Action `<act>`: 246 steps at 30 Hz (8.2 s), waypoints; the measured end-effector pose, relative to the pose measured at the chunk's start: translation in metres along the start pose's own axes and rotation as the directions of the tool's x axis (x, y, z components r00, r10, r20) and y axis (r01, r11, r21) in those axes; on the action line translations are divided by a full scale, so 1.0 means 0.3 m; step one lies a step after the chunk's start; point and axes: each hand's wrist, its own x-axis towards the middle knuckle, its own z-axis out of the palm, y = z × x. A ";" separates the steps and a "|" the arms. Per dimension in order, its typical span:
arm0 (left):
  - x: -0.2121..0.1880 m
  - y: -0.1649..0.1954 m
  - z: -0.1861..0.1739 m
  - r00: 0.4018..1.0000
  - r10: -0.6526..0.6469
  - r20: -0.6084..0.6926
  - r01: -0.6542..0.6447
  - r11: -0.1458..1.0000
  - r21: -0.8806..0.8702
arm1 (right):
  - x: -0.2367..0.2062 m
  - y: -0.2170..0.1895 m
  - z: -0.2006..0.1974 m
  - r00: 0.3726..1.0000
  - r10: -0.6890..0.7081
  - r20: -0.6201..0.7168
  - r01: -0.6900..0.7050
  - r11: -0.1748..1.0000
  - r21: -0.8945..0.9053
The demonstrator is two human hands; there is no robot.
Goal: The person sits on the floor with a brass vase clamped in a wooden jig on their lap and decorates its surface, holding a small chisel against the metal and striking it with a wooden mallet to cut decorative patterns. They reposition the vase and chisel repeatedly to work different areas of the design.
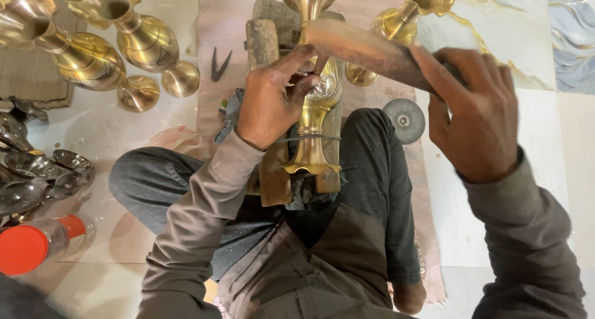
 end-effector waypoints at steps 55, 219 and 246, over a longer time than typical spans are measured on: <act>-0.139 0.044 0.151 0.848 -0.303 -0.435 0.154 0.926 -0.346 | 0.265 -0.018 -0.113 0.825 -0.540 0.169 0.551 0.702 -0.451; -0.082 -0.114 -0.095 0.968 0.135 0.212 -0.085 0.970 -0.227 | -0.037 0.008 0.043 0.991 -0.087 0.106 0.104 0.982 -0.160; -0.301 -0.064 0.128 0.922 -0.093 -0.375 0.063 0.994 -0.093 | 0.119 -0.027 -0.017 0.902 -0.412 0.127 0.431 0.871 -0.234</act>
